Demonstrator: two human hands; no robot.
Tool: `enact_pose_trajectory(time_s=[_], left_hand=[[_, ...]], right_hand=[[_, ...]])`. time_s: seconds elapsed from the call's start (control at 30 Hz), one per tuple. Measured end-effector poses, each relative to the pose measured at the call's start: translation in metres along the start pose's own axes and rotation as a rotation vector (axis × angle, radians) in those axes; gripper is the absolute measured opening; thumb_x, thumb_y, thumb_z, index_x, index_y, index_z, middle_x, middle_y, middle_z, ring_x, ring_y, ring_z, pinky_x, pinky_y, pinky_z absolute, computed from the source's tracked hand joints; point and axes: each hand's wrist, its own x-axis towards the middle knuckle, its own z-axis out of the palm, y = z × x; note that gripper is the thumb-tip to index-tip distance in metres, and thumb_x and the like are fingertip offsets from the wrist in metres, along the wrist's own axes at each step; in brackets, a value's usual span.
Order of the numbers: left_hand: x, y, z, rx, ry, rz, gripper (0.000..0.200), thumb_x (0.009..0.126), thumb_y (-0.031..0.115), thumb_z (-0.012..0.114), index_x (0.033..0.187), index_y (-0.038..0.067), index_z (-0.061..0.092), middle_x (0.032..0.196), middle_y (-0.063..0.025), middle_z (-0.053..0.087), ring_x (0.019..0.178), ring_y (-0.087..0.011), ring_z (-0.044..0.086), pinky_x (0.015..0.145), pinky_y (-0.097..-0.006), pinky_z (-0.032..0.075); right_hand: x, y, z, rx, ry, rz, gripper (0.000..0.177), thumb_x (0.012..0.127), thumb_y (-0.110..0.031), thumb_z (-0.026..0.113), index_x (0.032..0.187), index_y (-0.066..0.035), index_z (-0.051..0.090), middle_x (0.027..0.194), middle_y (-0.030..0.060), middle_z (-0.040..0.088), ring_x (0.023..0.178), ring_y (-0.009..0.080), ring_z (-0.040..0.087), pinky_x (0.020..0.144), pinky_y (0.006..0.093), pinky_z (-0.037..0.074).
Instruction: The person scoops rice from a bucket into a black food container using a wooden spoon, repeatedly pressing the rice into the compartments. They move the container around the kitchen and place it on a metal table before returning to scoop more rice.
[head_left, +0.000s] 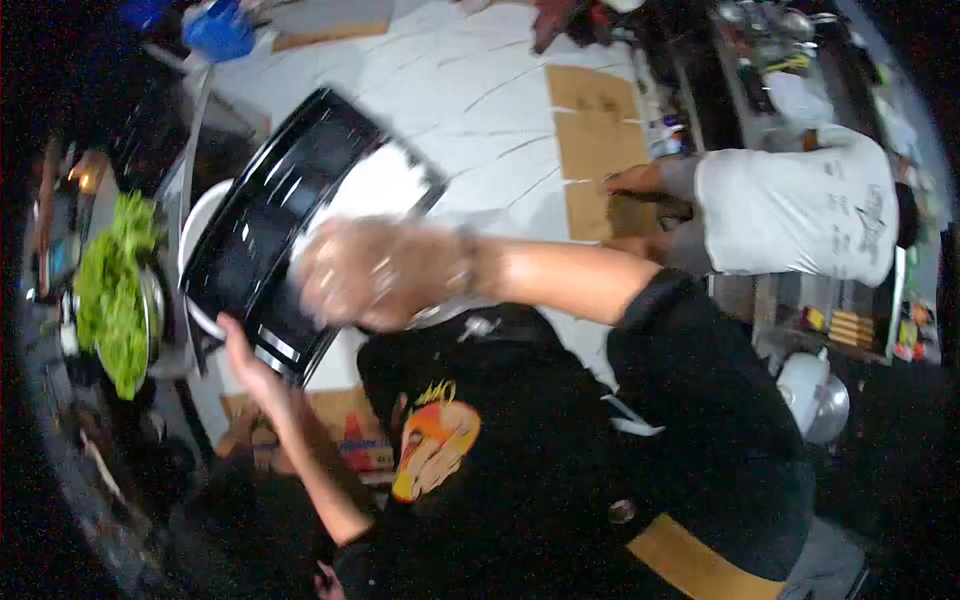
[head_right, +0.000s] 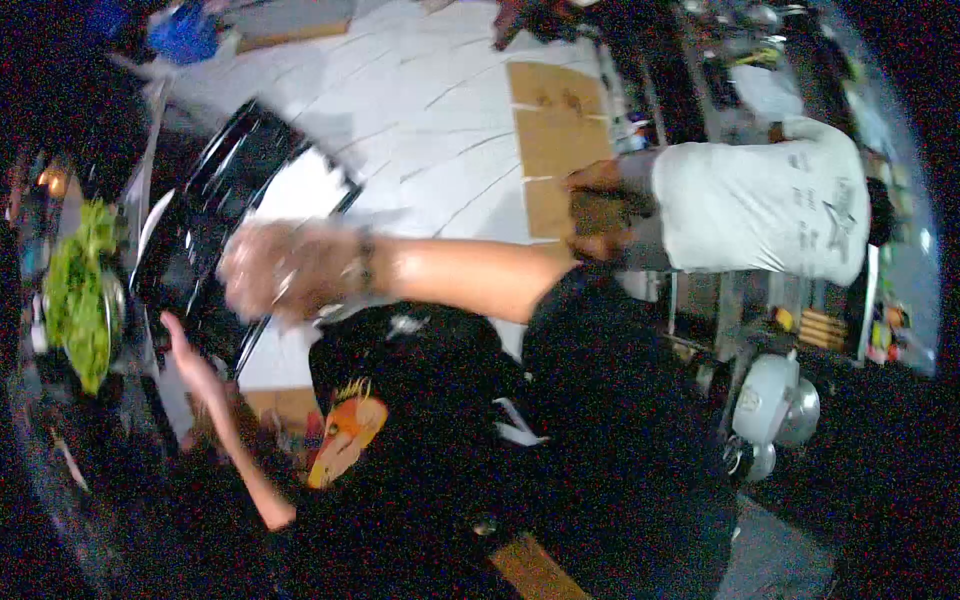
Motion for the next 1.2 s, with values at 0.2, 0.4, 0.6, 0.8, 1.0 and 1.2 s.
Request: enact_pose_trajectory(time_s=[0.2,0.4,0.6,0.8,1.0,1.2], left_hand=[[-0.050,-0.020,0.022,-0.204,-0.138,0.047,0.049,0.090,0.040,0.046,0.112,-0.004,0.050,0.104,-0.0106,0.058,0.088,-0.0196,0.059,0.077,-0.0320,0.048],[-0.044,-0.019,0.020,-0.147,-0.123,0.075,0.046,0.090,0.038,0.047,0.106,-0.004,0.052,0.100,-0.0102,0.058,0.083,-0.0174,0.059,0.073,-0.0293,0.048],[-0.010,-0.009,-0.050,-0.126,-0.106,0.019,0.043,0.091,0.038,0.046,0.100,-0.003,0.055,0.092,-0.0082,0.059,0.078,-0.0153,0.058,0.069,-0.0265,0.046],[-0.002,-0.006,-0.140,0.152,0.070,0.050,0.033,0.092,0.032,0.044,0.086,0.001,0.056,0.079,0.0014,0.053,0.072,-0.0071,0.043,0.067,-0.0223,0.036],[0.000,-0.010,-0.166,0.166,0.075,0.125,0.038,0.092,0.035,0.045,0.095,-0.001,0.056,0.088,-0.0014,0.056,0.078,-0.0096,0.050,0.072,-0.0239,0.041],[0.017,0.014,-0.148,0.046,0.121,0.067,0.040,0.091,0.037,0.047,0.099,-0.001,0.057,0.091,-0.0032,0.058,0.077,-0.0109,0.054,0.071,-0.0239,0.043]], right_hand=[[-0.081,-0.052,-0.083,-0.411,0.167,0.670,0.028,0.074,-0.012,0.053,0.101,-0.005,0.060,0.107,0.0104,0.058,0.100,0.0274,0.053,0.088,0.0386,0.042],[-0.087,-0.047,-0.067,-0.541,0.007,0.785,0.031,0.086,-0.024,0.049,0.110,-0.006,0.058,0.120,0.0064,0.053,0.114,0.0302,0.043,0.094,0.0390,0.034],[-0.049,-0.034,-0.012,-0.210,0.063,0.842,0.031,0.081,-0.019,0.053,0.111,-0.011,0.059,0.113,0.0058,0.059,0.120,0.0280,0.040,0.097,0.0435,0.031],[0.023,-0.069,0.028,-0.310,-0.095,0.629,0.039,0.068,-0.006,0.056,0.107,-0.010,0.060,0.112,0.0073,0.057,0.104,0.0300,0.051,0.088,0.0390,0.042],[0.035,-0.063,0.065,-0.061,-0.245,0.633,0.035,0.069,-0.005,0.053,0.104,-0.003,0.057,0.101,0.0118,0.058,0.095,0.0280,0.053,0.081,0.0368,0.046],[0.067,-0.017,0.045,-0.129,-0.353,0.436,0.018,0.082,-0.014,0.053,0.096,-0.005,0.061,0.100,0.0118,0.060,0.097,0.0261,0.055,0.077,0.0346,0.048]])
